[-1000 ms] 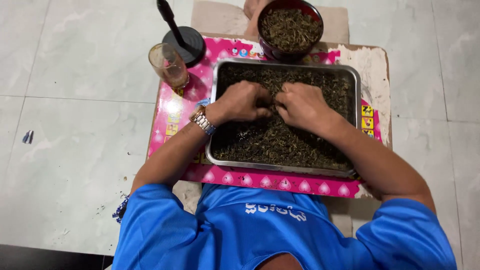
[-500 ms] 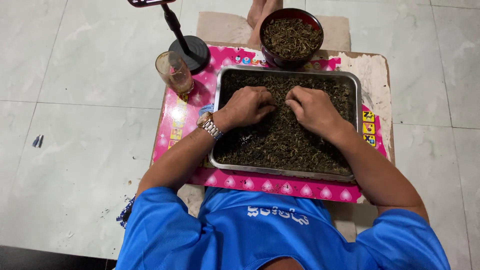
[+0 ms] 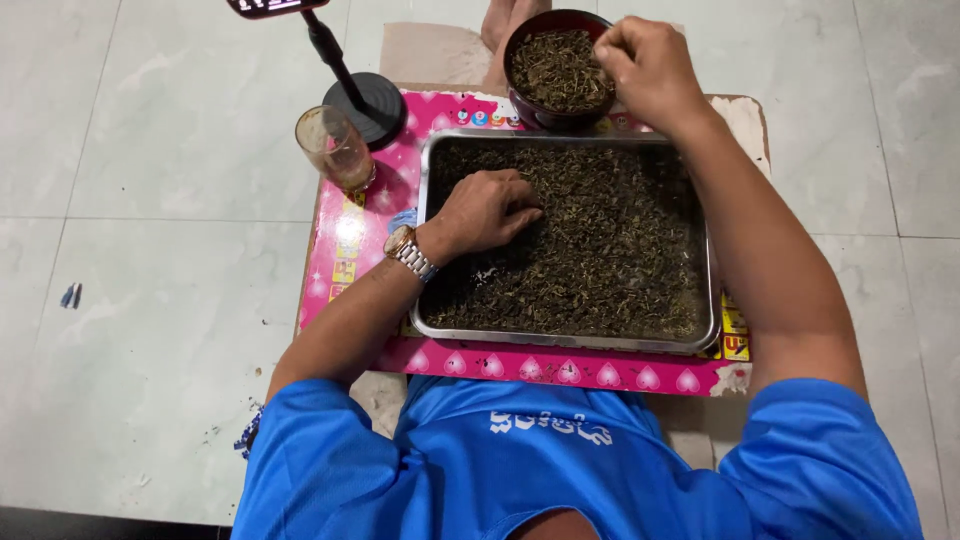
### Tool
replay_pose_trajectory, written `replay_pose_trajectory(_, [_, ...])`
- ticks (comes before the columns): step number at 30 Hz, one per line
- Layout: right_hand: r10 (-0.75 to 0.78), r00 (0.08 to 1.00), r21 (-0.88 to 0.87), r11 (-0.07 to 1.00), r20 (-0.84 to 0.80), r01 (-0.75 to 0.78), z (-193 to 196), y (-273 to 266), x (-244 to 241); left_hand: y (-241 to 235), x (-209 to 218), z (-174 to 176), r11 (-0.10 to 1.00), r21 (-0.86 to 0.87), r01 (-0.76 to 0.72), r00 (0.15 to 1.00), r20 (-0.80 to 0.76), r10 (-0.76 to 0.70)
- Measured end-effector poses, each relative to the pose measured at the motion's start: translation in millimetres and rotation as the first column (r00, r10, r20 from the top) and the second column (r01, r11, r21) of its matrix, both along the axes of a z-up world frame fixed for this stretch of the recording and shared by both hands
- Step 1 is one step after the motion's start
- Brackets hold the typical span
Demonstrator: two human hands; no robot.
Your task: The person sits on the floor and sorts through a large tray of dried green herbs by hand. They pick through the herbs, separating them and transferring portions into a smaller bowl placed nearby.
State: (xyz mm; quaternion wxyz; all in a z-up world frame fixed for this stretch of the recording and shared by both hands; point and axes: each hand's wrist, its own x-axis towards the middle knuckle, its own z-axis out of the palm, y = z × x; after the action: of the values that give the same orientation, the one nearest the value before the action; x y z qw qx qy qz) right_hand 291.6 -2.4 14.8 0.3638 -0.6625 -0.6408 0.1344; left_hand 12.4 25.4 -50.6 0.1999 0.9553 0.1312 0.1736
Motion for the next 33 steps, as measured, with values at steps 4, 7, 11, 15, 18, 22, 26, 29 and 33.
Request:
replay_pose_trajectory(4, [-0.085, 0.996, -0.052, 0.995, -0.038, 0.083, 5, 10, -7, 0, -2, 1, 1.0, -0.02, -0.013, 1.0, 0.009, 0.013])
replay_pose_trajectory(7, [-0.043, 0.993, 0.019, 0.999, 0.108, 0.041, -1, -3, -14, 4, -1, -5, 0.998, 0.018, -0.066, 0.997, 0.036, 0.066])
replay_pose_trajectory(11, [0.143, 0.936, -0.018, 0.989, 0.321, -0.145, -1, -52, -43, 8, -1, -11, 0.977, -0.005, -0.211, 0.976, 0.051, 0.211])
replay_pose_trajectory(15, [0.259, 0.906, -0.174, 0.962, 0.334, -0.211, 13, -99, -79, 9, -2, -9, 0.963, -0.153, -0.22, 0.97, 0.068, 0.232])
replay_pose_trajectory(18, [0.306, 0.911, -0.127, 0.951, 0.277, -0.281, 3, -98, -76, 6, -2, 0, 0.965, -0.179, -0.192, 0.973, 0.095, 0.211])
replay_pose_trajectory(22, [0.267, 0.894, -0.143, 0.963, 0.361, -0.229, -10, -83, -74, 2, -5, 7, 0.959, -0.197, -0.205, 0.972, 0.077, 0.224])
replay_pose_trajectory(26, [0.321, 0.789, -0.255, 0.943, 0.525, -0.214, -26, -74, -87, 1, -4, 9, 0.953, -0.182, -0.243, 0.967, 0.029, 0.252])
replay_pose_trajectory(29, [0.322, 0.677, -0.256, 0.946, 0.661, -0.2, -12, -72, -101, 2, -4, 7, 0.951, -0.161, -0.266, 0.963, 0.006, 0.27])
replay_pose_trajectory(33, [0.334, 0.68, -0.219, 0.942, 0.653, -0.253, -29, -64, -96, 5, 0, 1, 0.944, -0.157, -0.289, 0.957, -0.046, 0.286])
